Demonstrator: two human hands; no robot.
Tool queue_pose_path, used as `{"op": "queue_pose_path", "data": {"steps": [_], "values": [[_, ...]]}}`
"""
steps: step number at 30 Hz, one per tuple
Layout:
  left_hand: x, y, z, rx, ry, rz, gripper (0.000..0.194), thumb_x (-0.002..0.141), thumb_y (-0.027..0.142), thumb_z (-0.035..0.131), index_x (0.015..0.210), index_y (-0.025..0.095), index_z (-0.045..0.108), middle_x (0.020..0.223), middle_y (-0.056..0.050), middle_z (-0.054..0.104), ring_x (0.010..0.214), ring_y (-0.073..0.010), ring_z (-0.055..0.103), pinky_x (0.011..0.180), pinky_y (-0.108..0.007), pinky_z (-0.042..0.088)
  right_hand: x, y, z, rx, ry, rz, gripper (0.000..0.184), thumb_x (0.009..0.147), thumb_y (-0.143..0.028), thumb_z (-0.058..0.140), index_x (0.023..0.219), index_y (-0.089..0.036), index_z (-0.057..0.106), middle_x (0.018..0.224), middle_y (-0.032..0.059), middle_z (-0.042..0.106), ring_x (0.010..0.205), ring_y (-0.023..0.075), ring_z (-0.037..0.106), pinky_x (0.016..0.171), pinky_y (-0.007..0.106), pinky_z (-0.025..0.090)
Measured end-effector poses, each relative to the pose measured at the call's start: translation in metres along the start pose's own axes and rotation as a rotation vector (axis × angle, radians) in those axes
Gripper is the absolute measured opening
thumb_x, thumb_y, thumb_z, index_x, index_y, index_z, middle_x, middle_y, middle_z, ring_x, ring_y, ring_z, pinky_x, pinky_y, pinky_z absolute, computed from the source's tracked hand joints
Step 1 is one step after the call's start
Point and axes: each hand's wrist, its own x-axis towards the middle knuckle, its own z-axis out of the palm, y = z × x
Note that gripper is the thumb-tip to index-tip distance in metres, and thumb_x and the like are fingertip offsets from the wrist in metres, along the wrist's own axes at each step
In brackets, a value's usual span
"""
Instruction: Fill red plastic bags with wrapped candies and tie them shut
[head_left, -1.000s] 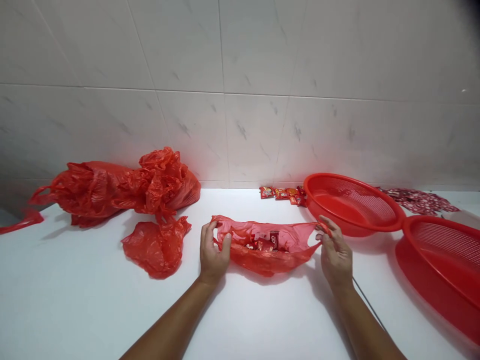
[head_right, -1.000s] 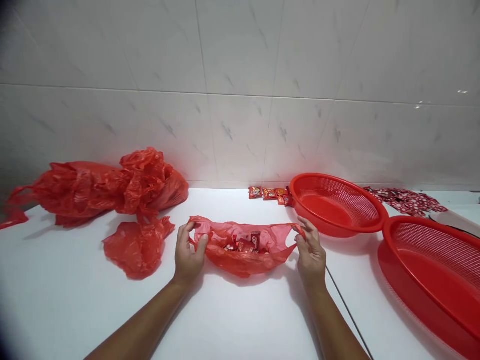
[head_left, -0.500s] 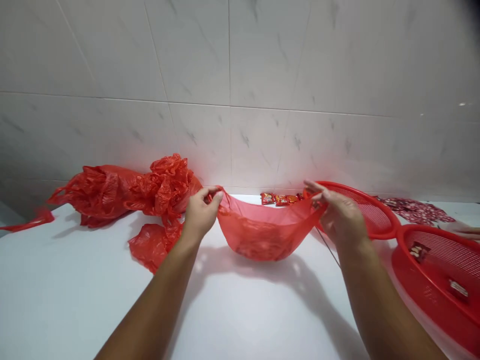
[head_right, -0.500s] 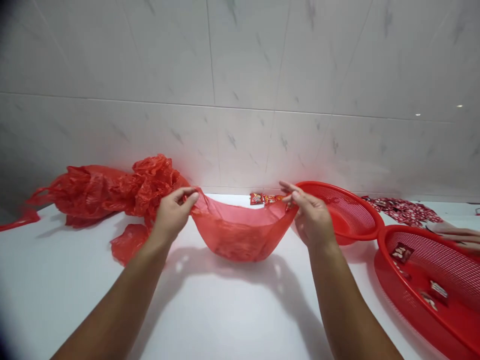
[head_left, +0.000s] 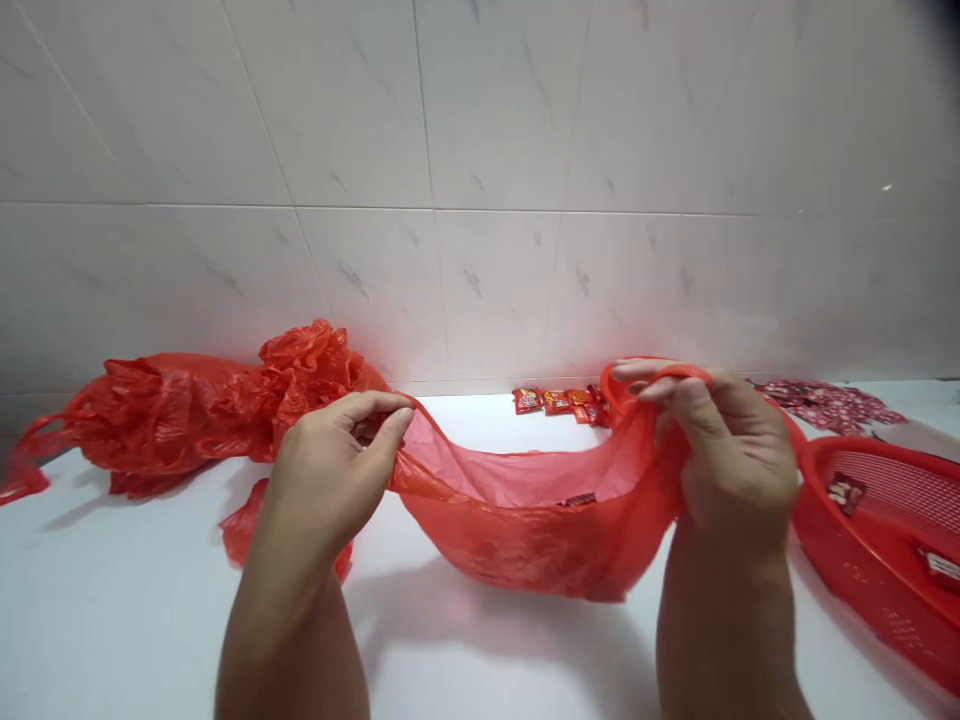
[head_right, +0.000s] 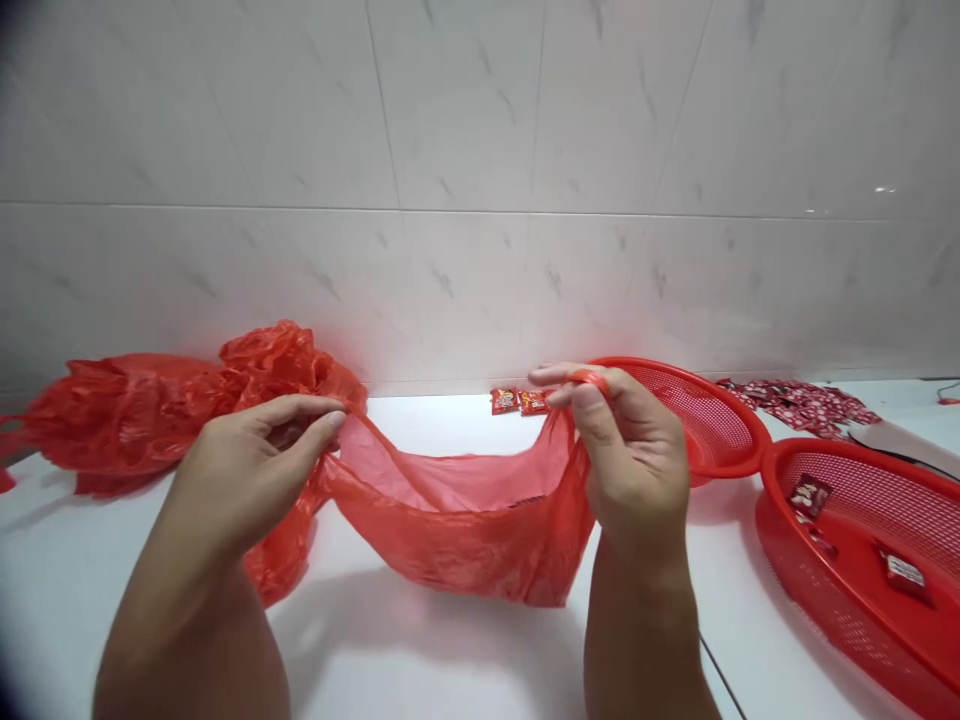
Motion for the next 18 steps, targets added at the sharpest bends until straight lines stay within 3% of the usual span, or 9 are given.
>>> {"op": "queue_pose_path", "data": {"steps": [3, 6, 7, 11, 14, 18], "values": [[0.003, 0.005, 0.006, -0.057, -0.064, 0.004, 0.022, 0.086, 0.044, 0.073, 0.095, 0.026, 0.082, 0.081, -0.003, 0.080, 0.070, -0.0227, 0.075, 0.056, -0.029, 0.055, -0.001, -0.002, 0.014, -0.016, -0.091, 0.084, 0.021, 0.102, -0.037, 0.065, 0.090, -0.024, 0.076, 0.099, 0.0058, 0.079, 0.101, 0.0229, 0.077, 0.091, 0.039, 0.061], [0.000, 0.012, 0.010, -0.111, -0.072, 0.024, 0.021, 0.086, 0.041, 0.074, 0.099, 0.026, 0.081, 0.083, -0.003, 0.080, 0.071, -0.0224, 0.075, 0.056, -0.029, 0.056, -0.003, 0.001, 0.022, 0.061, 0.085, 0.044, 0.021, 0.108, -0.038, 0.056, 0.104, -0.026, 0.072, 0.100, 0.0050, 0.077, 0.098, 0.0216, 0.077, 0.088, 0.039, 0.061], [-0.002, 0.014, 0.011, -0.128, -0.064, 0.038, 0.021, 0.086, 0.040, 0.074, 0.100, 0.026, 0.080, 0.084, -0.003, 0.080, 0.072, -0.0224, 0.075, 0.057, -0.029, 0.057, -0.004, 0.003, 0.024, 0.087, 0.088, 0.037, 0.021, 0.109, -0.038, 0.053, 0.107, -0.026, 0.070, 0.099, 0.0042, 0.076, 0.094, 0.0208, 0.077, 0.085, 0.038, 0.061], [-0.007, 0.019, 0.017, -0.189, -0.016, 0.076, 0.023, 0.087, 0.037, 0.076, 0.107, 0.026, 0.079, 0.093, -0.004, 0.081, 0.081, -0.0223, 0.076, 0.068, -0.032, 0.062, -0.008, 0.008, 0.025, 0.118, -0.151, 0.138, 0.015, 0.106, -0.034, 0.058, 0.108, -0.025, 0.069, 0.084, 0.0002, 0.070, 0.077, 0.0167, 0.071, 0.075, 0.034, 0.060], [-0.009, 0.021, 0.022, -0.278, 0.025, 0.108, 0.026, 0.089, 0.036, 0.076, 0.113, 0.026, 0.077, 0.102, -0.004, 0.080, 0.091, -0.0221, 0.077, 0.081, -0.035, 0.065, -0.011, 0.007, 0.027, 0.222, -0.195, 0.152, 0.018, 0.107, -0.036, 0.054, 0.119, -0.028, 0.065, 0.076, -0.0035, 0.061, 0.063, 0.0140, 0.061, 0.063, 0.031, 0.055], [-0.013, 0.024, 0.025, -0.368, -0.086, 0.168, 0.034, 0.088, 0.036, 0.080, 0.119, 0.025, 0.076, 0.106, -0.006, 0.080, 0.100, -0.0245, 0.077, 0.088, -0.038, 0.066, -0.016, 0.004, 0.037, 0.169, -0.505, 0.346, 0.035, 0.099, -0.034, 0.067, 0.132, -0.032, 0.057, 0.074, -0.0064, 0.055, 0.060, 0.0132, 0.054, 0.058, 0.028, 0.048]]}}
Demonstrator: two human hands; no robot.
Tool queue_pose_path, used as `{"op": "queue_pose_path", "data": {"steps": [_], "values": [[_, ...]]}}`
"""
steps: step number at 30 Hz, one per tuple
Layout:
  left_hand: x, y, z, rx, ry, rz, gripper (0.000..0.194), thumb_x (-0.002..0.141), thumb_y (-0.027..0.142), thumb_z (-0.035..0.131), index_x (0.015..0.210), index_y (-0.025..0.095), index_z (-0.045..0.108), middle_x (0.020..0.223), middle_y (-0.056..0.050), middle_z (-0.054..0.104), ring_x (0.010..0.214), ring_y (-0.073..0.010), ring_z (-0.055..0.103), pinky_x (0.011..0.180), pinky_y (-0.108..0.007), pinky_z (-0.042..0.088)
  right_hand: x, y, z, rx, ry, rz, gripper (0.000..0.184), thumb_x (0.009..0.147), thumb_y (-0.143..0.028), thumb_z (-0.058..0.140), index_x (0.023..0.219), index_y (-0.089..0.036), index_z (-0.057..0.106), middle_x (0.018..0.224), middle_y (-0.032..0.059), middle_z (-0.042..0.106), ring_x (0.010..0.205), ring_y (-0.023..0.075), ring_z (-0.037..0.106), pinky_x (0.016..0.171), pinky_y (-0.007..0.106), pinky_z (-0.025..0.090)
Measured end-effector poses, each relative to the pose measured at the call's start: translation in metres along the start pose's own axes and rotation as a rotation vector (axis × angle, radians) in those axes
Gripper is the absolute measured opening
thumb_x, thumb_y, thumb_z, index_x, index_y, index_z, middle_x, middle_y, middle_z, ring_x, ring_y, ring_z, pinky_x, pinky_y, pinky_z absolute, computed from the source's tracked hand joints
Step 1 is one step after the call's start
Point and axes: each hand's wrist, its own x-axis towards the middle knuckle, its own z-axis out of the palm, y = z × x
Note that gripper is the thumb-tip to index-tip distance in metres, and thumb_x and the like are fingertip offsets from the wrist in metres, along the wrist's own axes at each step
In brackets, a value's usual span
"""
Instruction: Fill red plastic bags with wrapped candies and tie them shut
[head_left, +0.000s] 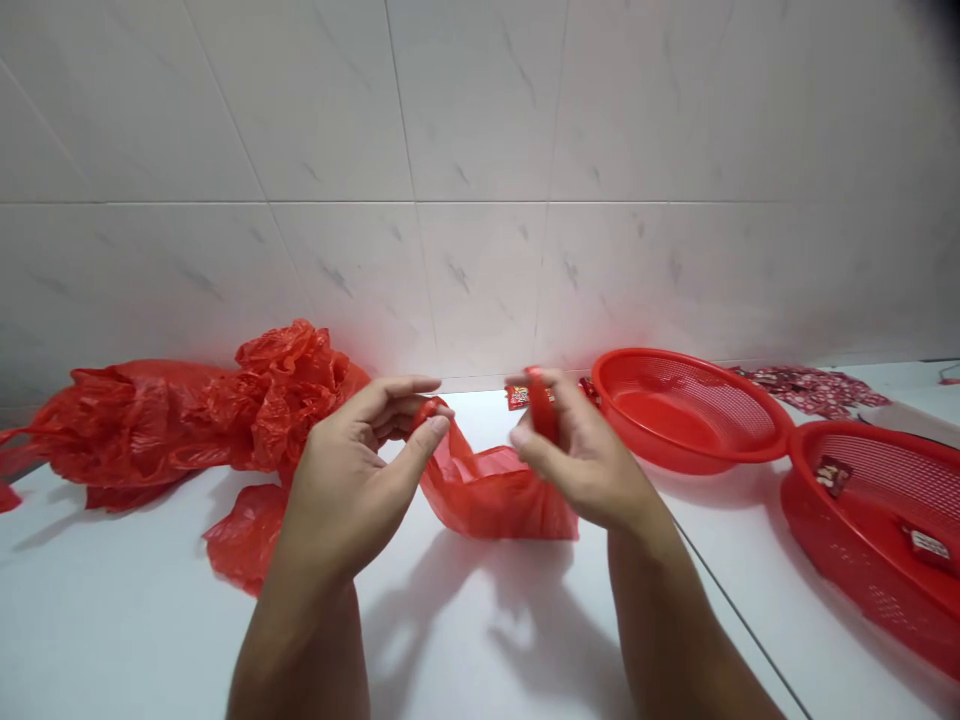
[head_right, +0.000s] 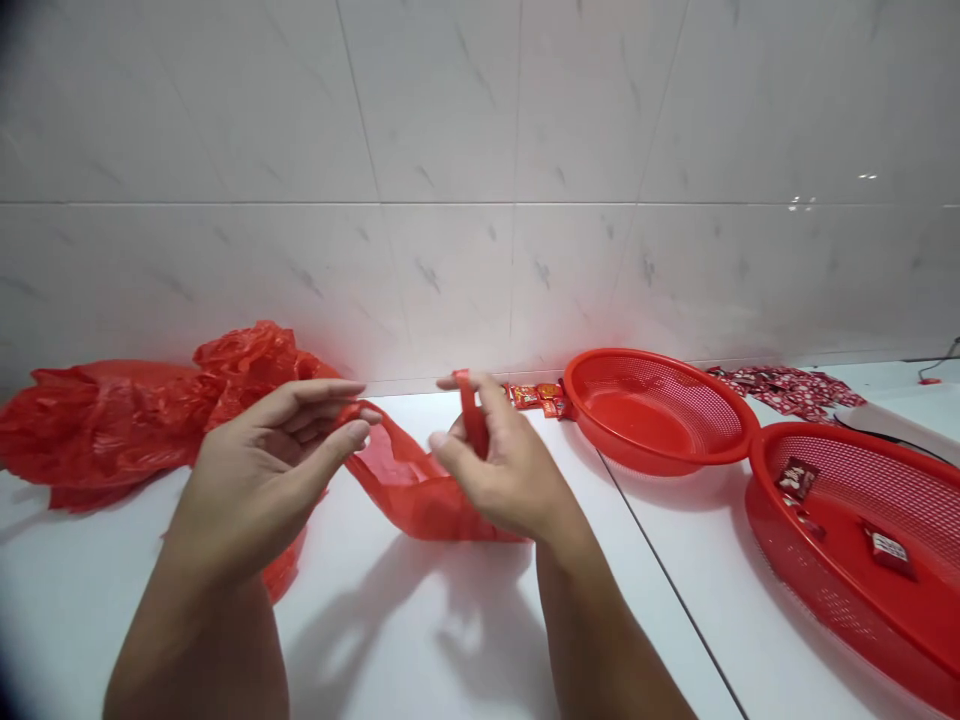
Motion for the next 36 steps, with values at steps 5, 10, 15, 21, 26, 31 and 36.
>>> {"op": "queue_pose_path", "data": {"steps": [5, 10, 15, 21, 26, 31, 36], "values": [[-0.009, 0.012, 0.006, 0.081, -0.169, 0.136, 0.026, 0.093, 0.032, 0.074, 0.119, 0.031, 0.078, 0.109, -0.004, 0.080, 0.097, -0.0242, 0.077, 0.083, -0.038, 0.065, 0.004, 0.002, 0.023, -0.085, -0.234, 0.198, 0.059, 0.075, -0.033, 0.091, 0.125, -0.030, 0.061, 0.070, -0.0087, 0.052, 0.061, 0.0129, 0.049, 0.054, 0.025, 0.039], [-0.013, 0.020, 0.010, 0.108, -0.320, 0.434, 0.021, 0.098, 0.024, 0.065, 0.111, 0.031, 0.080, 0.099, -0.003, 0.081, 0.099, -0.0242, 0.075, 0.089, -0.039, 0.063, 0.006, 0.007, 0.037, -0.100, -0.361, 0.151, 0.011, 0.094, -0.032, 0.070, 0.087, -0.024, 0.067, 0.075, -0.0026, 0.061, 0.069, 0.0157, 0.057, 0.064, 0.029, 0.045], [-0.006, 0.013, 0.002, 0.225, -0.157, 0.401, 0.023, 0.099, 0.025, 0.063, 0.117, 0.029, 0.076, 0.113, -0.004, 0.078, 0.104, -0.0223, 0.073, 0.089, -0.034, 0.061, 0.008, 0.011, 0.018, 0.169, -0.351, 0.248, 0.050, 0.105, -0.063, 0.051, 0.087, -0.020, 0.070, 0.059, -0.0056, 0.042, 0.054, 0.0107, 0.038, 0.054, 0.026, 0.034], [-0.001, 0.014, 0.003, 0.358, -0.403, 0.256, 0.019, 0.103, 0.032, 0.059, 0.100, 0.026, 0.076, 0.097, -0.001, 0.079, 0.088, -0.0184, 0.071, 0.077, -0.028, 0.058, 0.010, 0.016, 0.006, 0.276, -0.409, 0.320, 0.060, 0.102, -0.073, 0.049, 0.079, -0.019, 0.063, 0.050, -0.0089, 0.035, 0.046, 0.0085, 0.029, 0.049, 0.025, 0.026], [-0.005, 0.017, 0.005, 0.299, -0.374, 0.287, 0.019, 0.102, 0.029, 0.060, 0.088, 0.025, 0.071, 0.090, -0.001, 0.071, 0.083, -0.0163, 0.065, 0.075, -0.028, 0.054, 0.012, 0.020, 0.007, 0.343, -0.327, 0.295, 0.048, 0.105, -0.069, 0.048, 0.097, -0.024, 0.059, 0.054, -0.0079, 0.050, 0.047, 0.0102, 0.040, 0.047, 0.023, 0.031], [-0.007, 0.009, 0.011, 0.094, -0.426, 0.189, 0.053, 0.091, 0.035, 0.078, 0.141, 0.037, 0.059, 0.140, -0.005, 0.064, 0.123, -0.0244, 0.065, 0.095, -0.034, 0.058, 0.013, 0.011, -0.008, 0.232, -0.353, 0.171, 0.040, 0.103, -0.053, 0.061, 0.085, -0.018, 0.071, 0.063, -0.0015, 0.062, 0.053, 0.0102, 0.049, 0.053, 0.025, 0.041], [0.002, 0.001, 0.021, 0.117, -0.640, 0.008, 0.063, 0.093, 0.027, 0.069, 0.154, 0.035, 0.052, 0.110, -0.003, 0.078, 0.096, -0.0207, 0.074, 0.082, -0.031, 0.060, 0.009, 0.008, -0.021, 0.126, -0.469, 0.057, 0.009, 0.093, -0.026, 0.074, 0.095, -0.020, 0.081, 0.071, -0.0009, 0.067, 0.063, 0.0122, 0.057, 0.060, 0.026, 0.047]]}}
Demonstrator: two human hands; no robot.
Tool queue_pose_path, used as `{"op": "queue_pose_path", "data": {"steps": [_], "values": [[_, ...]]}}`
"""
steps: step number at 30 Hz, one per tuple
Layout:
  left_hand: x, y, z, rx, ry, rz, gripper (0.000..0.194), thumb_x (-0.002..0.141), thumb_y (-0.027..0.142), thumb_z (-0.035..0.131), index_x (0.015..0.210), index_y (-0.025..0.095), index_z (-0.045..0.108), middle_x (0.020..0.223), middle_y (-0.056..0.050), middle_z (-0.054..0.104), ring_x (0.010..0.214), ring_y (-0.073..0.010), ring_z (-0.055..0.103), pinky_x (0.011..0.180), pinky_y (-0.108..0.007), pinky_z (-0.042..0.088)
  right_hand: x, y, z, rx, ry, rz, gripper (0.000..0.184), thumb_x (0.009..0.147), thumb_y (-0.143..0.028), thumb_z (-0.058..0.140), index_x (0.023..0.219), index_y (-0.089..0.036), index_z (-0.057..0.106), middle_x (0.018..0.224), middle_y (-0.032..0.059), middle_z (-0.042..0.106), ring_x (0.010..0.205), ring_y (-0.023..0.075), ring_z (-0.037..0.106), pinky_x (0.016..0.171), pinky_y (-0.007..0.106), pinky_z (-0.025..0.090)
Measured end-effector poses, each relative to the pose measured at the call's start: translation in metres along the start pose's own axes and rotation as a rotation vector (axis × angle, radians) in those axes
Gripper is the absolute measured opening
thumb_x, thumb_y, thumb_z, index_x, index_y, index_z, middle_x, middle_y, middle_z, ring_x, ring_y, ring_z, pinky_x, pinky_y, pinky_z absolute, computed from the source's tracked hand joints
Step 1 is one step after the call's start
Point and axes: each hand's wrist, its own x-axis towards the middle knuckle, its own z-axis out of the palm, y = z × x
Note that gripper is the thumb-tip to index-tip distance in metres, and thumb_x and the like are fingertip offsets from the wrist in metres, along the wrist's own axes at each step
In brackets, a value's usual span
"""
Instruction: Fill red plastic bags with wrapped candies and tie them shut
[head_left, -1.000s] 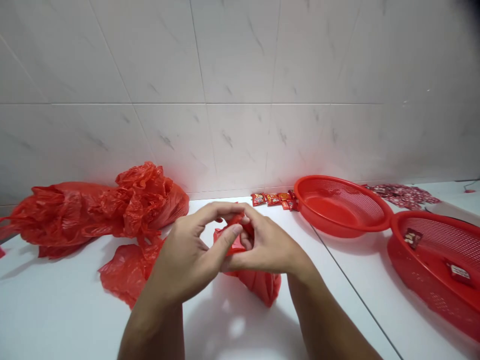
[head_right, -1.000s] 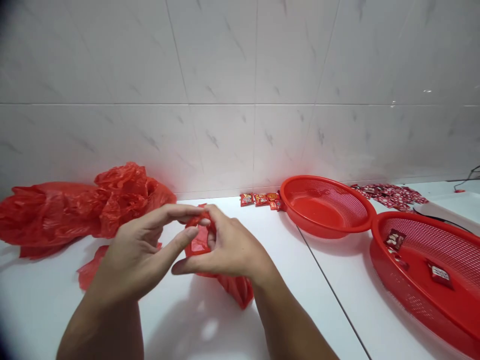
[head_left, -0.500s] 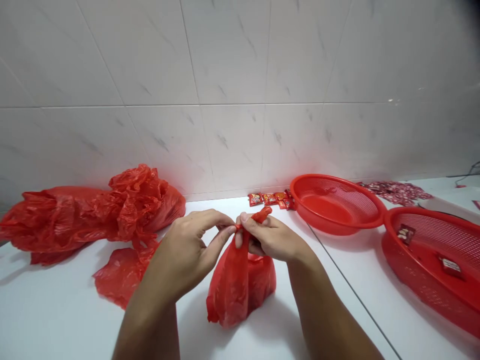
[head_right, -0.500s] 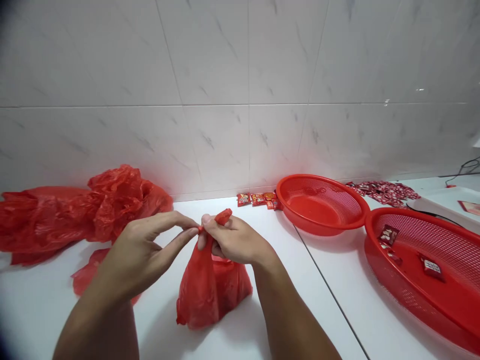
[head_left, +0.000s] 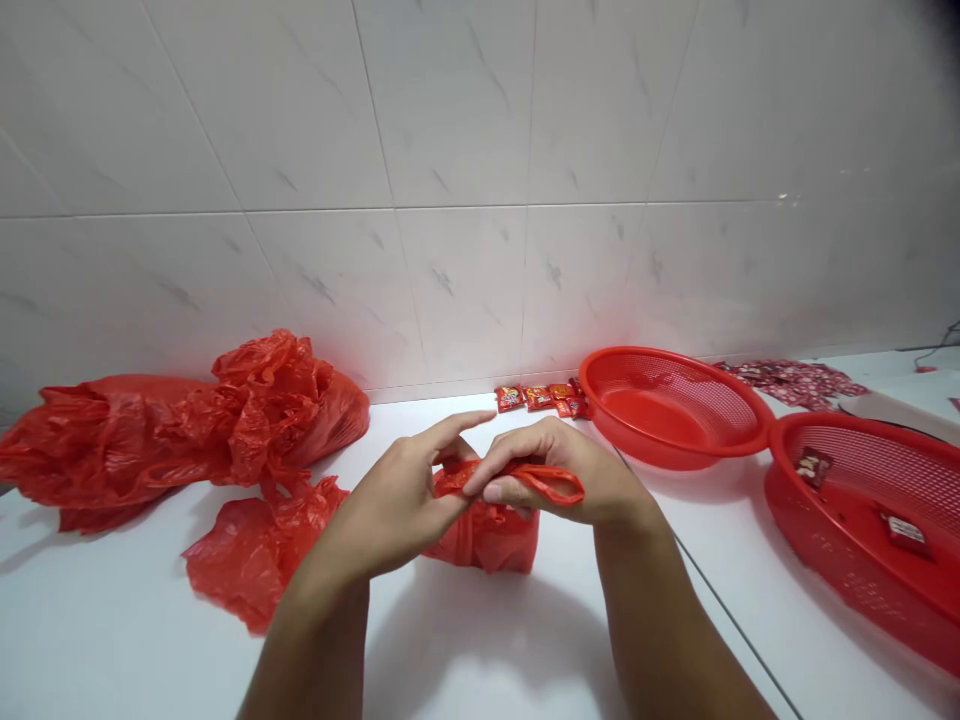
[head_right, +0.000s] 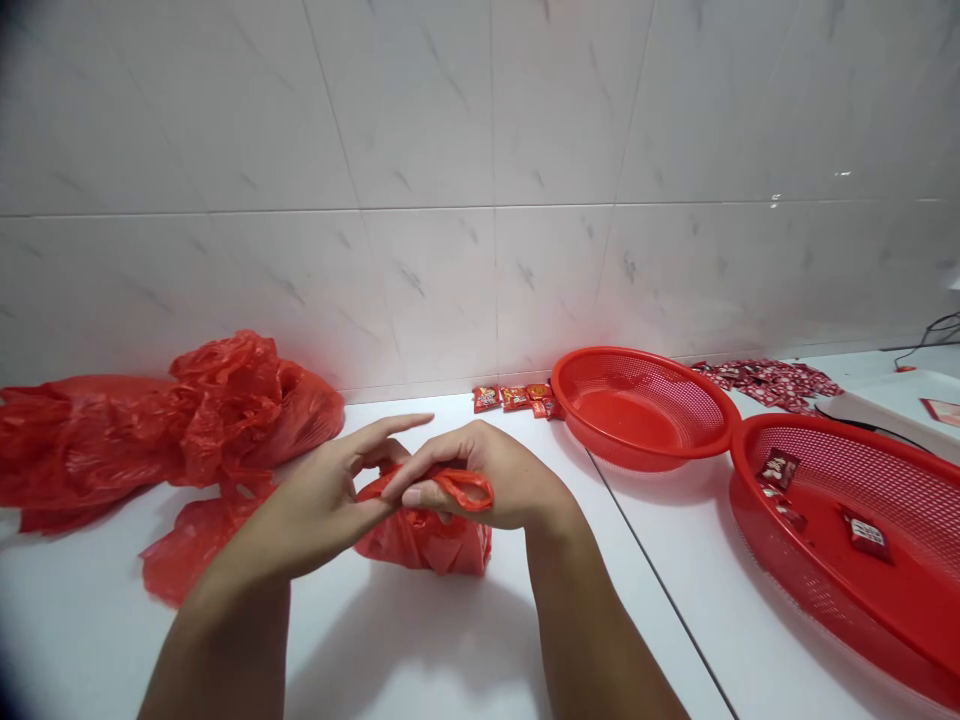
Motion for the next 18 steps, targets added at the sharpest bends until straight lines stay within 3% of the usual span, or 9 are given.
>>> {"op": "queue_pose_path", "data": {"steps": [4, 7, 10, 12, 15, 18], "values": [[0.005, 0.001, -0.002, -0.028, 0.015, -0.081, 0.049, 0.096, 0.036, 0.067, 0.144, 0.029, 0.063, 0.093, -0.001, 0.079, 0.086, -0.0205, 0.074, 0.074, -0.030, 0.057, 0.002, 0.005, 0.004, -0.275, 0.260, -0.062, 0.022, 0.087, -0.005, 0.065, 0.098, -0.022, 0.075, 0.078, -0.0025, 0.069, 0.068, 0.0124, 0.061, 0.064, 0.025, 0.048], [0.006, 0.002, -0.003, -0.194, 0.049, -0.155, 0.051, 0.101, 0.050, 0.059, 0.145, 0.025, 0.062, 0.092, -0.004, 0.079, 0.084, -0.0222, 0.075, 0.075, -0.032, 0.059, 0.009, 0.009, 0.010, -0.366, 0.403, -0.208, 0.018, 0.086, -0.005, 0.069, 0.090, -0.022, 0.071, 0.077, -0.0035, 0.068, 0.069, 0.0127, 0.062, 0.065, 0.025, 0.048], [0.007, 0.003, -0.005, -0.300, 0.086, -0.136, 0.049, 0.106, 0.055, 0.048, 0.135, 0.023, 0.070, 0.096, -0.006, 0.080, 0.089, -0.0228, 0.075, 0.084, -0.034, 0.061, 0.014, 0.011, 0.015, -0.416, 0.447, -0.406, 0.013, 0.087, -0.010, 0.076, 0.084, -0.021, 0.071, 0.091, 0.0014, 0.074, 0.083, 0.0158, 0.070, 0.074, 0.027, 0.054], [0.008, 0.003, -0.007, -0.324, 0.060, -0.091, 0.041, 0.106, 0.051, 0.051, 0.125, 0.024, 0.075, 0.102, -0.005, 0.081, 0.089, -0.0209, 0.075, 0.087, -0.033, 0.060, 0.016, 0.011, 0.018, -0.477, 0.470, -0.497, 0.011, 0.091, -0.014, 0.076, 0.084, -0.021, 0.072, 0.100, 0.0045, 0.075, 0.088, 0.0163, 0.072, 0.075, 0.027, 0.056], [0.007, 0.004, -0.009, -0.328, 0.037, -0.048, 0.030, 0.102, 0.044, 0.059, 0.112, 0.024, 0.079, 0.107, -0.005, 0.081, 0.088, -0.0193, 0.075, 0.084, -0.030, 0.060, 0.018, 0.013, 0.020, -0.562, 0.491, -0.553, 0.011, 0.096, -0.019, 0.073, 0.085, -0.022, 0.073, 0.103, 0.0056, 0.074, 0.085, 0.0154, 0.071, 0.069, 0.025, 0.055], [0.006, 0.001, -0.009, -0.208, 0.140, -0.051, 0.026, 0.099, 0.045, 0.064, 0.102, 0.024, 0.079, 0.100, -0.004, 0.081, 0.090, -0.0206, 0.075, 0.079, -0.028, 0.059, 0.020, 0.016, 0.018, -0.620, 0.513, -0.536, 0.012, 0.100, -0.023, 0.071, 0.088, -0.022, 0.074, 0.100, 0.0054, 0.075, 0.084, 0.0152, 0.070, 0.071, 0.026, 0.054]]}}
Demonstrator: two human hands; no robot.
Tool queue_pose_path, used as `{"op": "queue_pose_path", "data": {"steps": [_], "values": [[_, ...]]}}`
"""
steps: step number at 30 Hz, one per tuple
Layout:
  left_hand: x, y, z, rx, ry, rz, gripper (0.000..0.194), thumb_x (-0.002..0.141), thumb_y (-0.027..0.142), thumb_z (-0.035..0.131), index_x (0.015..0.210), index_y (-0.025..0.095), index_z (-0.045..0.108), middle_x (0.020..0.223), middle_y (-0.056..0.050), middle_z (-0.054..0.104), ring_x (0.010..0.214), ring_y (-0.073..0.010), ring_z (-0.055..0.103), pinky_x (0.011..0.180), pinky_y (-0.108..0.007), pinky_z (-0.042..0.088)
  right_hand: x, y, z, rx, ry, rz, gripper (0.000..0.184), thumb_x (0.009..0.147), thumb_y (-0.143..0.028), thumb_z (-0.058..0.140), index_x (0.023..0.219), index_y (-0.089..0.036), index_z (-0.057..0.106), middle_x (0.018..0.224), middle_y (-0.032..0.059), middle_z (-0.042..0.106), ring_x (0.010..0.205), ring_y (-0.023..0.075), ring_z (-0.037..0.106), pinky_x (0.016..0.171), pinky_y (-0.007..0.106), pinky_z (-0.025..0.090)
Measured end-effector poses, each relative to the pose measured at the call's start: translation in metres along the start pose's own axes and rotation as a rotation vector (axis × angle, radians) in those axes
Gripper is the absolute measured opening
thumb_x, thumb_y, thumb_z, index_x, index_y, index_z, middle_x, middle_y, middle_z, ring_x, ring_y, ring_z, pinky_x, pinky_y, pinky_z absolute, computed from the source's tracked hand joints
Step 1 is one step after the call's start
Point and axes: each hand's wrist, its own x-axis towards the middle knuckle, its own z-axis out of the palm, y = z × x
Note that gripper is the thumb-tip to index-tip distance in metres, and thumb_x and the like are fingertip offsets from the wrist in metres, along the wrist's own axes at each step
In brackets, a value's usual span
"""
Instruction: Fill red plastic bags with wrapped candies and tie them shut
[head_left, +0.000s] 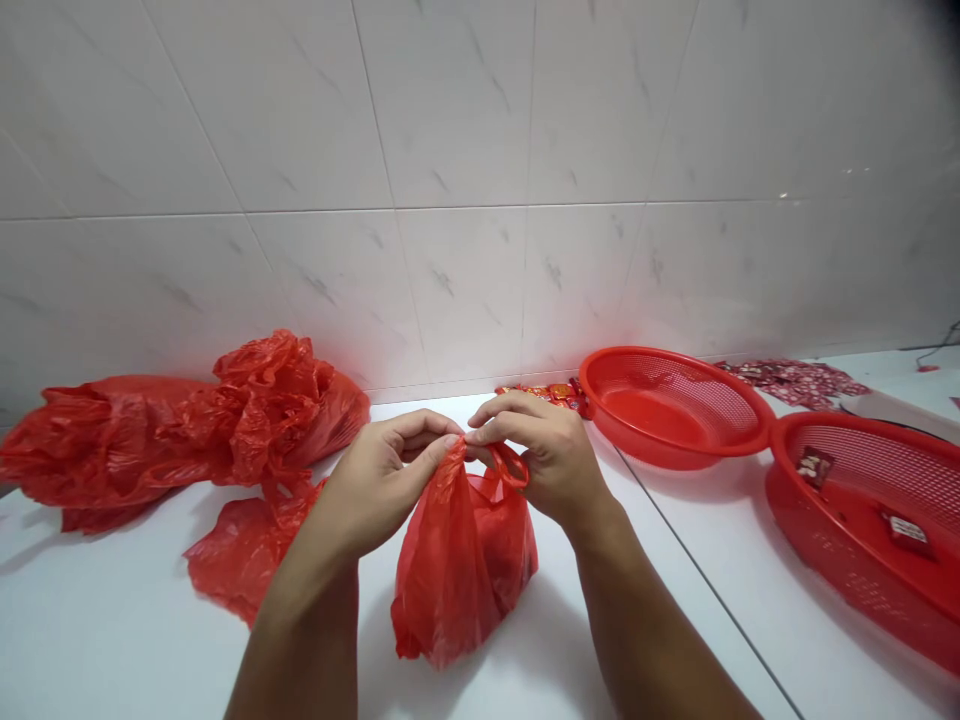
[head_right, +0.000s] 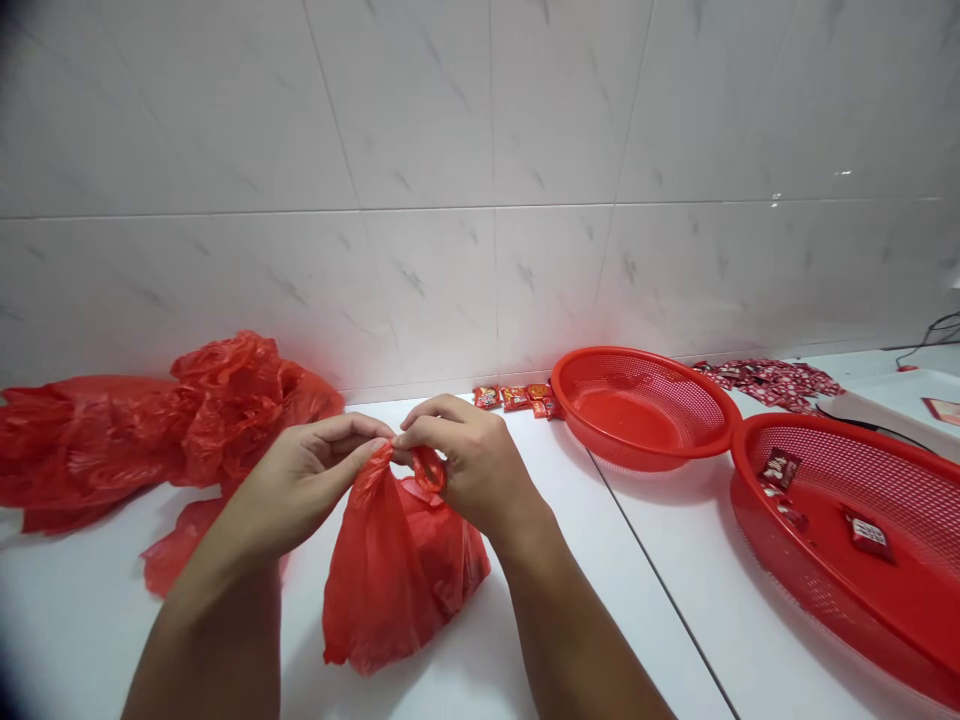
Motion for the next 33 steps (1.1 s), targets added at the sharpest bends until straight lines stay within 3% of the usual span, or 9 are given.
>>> {"op": "queue_pose_path", "data": {"steps": [2, 4, 7, 10, 15, 19, 24, 29, 33], "values": [[0.001, -0.006, -0.004, 0.201, 0.109, -0.036, 0.026, 0.097, 0.046, 0.063, 0.097, 0.025, 0.078, 0.096, -0.003, 0.082, 0.089, -0.0216, 0.074, 0.073, -0.028, 0.055, 0.000, 0.008, -0.004, -0.083, -0.053, 0.098, 0.019, 0.101, -0.029, 0.070, 0.084, -0.021, 0.073, 0.091, 0.0044, 0.075, 0.079, 0.0153, 0.068, 0.071, 0.027, 0.052], [0.003, -0.017, -0.013, 0.456, 0.181, -0.169, 0.025, 0.096, 0.043, 0.060, 0.092, 0.027, 0.078, 0.093, -0.001, 0.082, 0.085, -0.0228, 0.074, 0.066, -0.029, 0.051, -0.003, 0.021, -0.013, -0.164, -0.246, 0.319, 0.030, 0.100, -0.037, 0.070, 0.075, -0.021, 0.070, 0.078, 0.0027, 0.073, 0.071, 0.0152, 0.065, 0.065, 0.027, 0.046], [0.006, -0.037, -0.035, 0.695, 0.144, -0.500, 0.019, 0.089, 0.035, 0.061, 0.082, 0.026, 0.076, 0.090, -0.002, 0.083, 0.078, -0.0248, 0.073, 0.056, -0.030, 0.044, -0.012, 0.048, -0.036, -0.149, -0.616, 0.772, 0.037, 0.098, -0.040, 0.068, 0.067, -0.020, 0.064, 0.070, 0.0015, 0.073, 0.065, 0.0148, 0.065, 0.058, 0.026, 0.041], [0.005, -0.048, -0.054, 0.684, 0.132, -0.574, 0.018, 0.086, 0.035, 0.062, 0.078, 0.024, 0.075, 0.091, -0.003, 0.083, 0.074, -0.0247, 0.074, 0.054, -0.029, 0.044, -0.021, 0.065, -0.059, -0.098, -0.698, 1.017, 0.035, 0.095, -0.041, 0.068, 0.068, -0.019, 0.063, 0.073, 0.0029, 0.076, 0.064, 0.0152, 0.069, 0.058, 0.026, 0.042], [-0.006, -0.031, -0.052, 0.579, 0.348, -0.340, 0.025, 0.092, 0.048, 0.061, 0.090, 0.027, 0.075, 0.091, -0.005, 0.083, 0.080, -0.0272, 0.076, 0.055, -0.030, 0.048, -0.017, 0.051, -0.076, -0.103, -0.479, 0.878, 0.037, 0.100, -0.045, 0.062, 0.072, -0.020, 0.064, 0.072, 0.0044, 0.075, 0.068, 0.0178, 0.071, 0.057, 0.027, 0.044], [-0.009, -0.011, -0.031, 0.482, 0.425, -0.186, 0.023, 0.094, 0.048, 0.063, 0.090, 0.027, 0.072, 0.089, -0.003, 0.082, 0.085, -0.0263, 0.076, 0.061, -0.030, 0.053, -0.009, 0.030, -0.069, 0.282, -0.326, 0.769, 0.042, 0.107, -0.055, 0.051, 0.101, -0.018, 0.071, 0.086, 0.0060, 0.075, 0.075, 0.0200, 0.078, 0.059, 0.028, 0.054], [-0.008, 0.008, 0.001, 0.430, 0.357, -0.047, 0.025, 0.099, 0.047, 0.058, 0.092, 0.026, 0.069, 0.093, -0.001, 0.078, 0.080, -0.0213, 0.072, 0.061, -0.030, 0.049, -0.004, 0.015, -0.035, 0.655, -0.524, 0.775, 0.048, 0.104, -0.066, 0.052, 0.098, -0.019, 0.064, 0.099, 0.0072, 0.074, 0.081, 0.0207, 0.080, 0.060, 0.027, 0.060], [-0.008, 0.011, 0.020, 0.325, 0.306, 0.096, 0.021, 0.102, 0.041, 0.056, 0.107, 0.026, 0.069, 0.099, -0.003, 0.075, 0.095, -0.0218, 0.070, 0.078, -0.032, 0.055, 0.001, 0.009, -0.014, 0.657, -0.647, 0.629, 0.049, 0.104, -0.064, 0.055, 0.082, -0.019, 0.060, 0.085, 0.0016, 0.068, 0.079, 0.0146, 0.070, 0.077, 0.029, 0.059], [-0.008, 0.005, 0.019, 0.234, 0.254, 0.090, 0.077, 0.092, 0.046, 0.073, 0.159, 0.033, 0.038, 0.137, -0.008, 0.068, 0.125, -0.0292, 0.066, 0.100, -0.041, 0.056, 0.003, 0.009, -0.014, 0.547, -0.386, 0.543, 0.052, 0.105, -0.062, 0.052, 0.074, -0.021, 0.048, 0.070, -0.0044, 0.048, 0.063, 0.0112, 0.048, 0.060, 0.024, 0.044]]}}
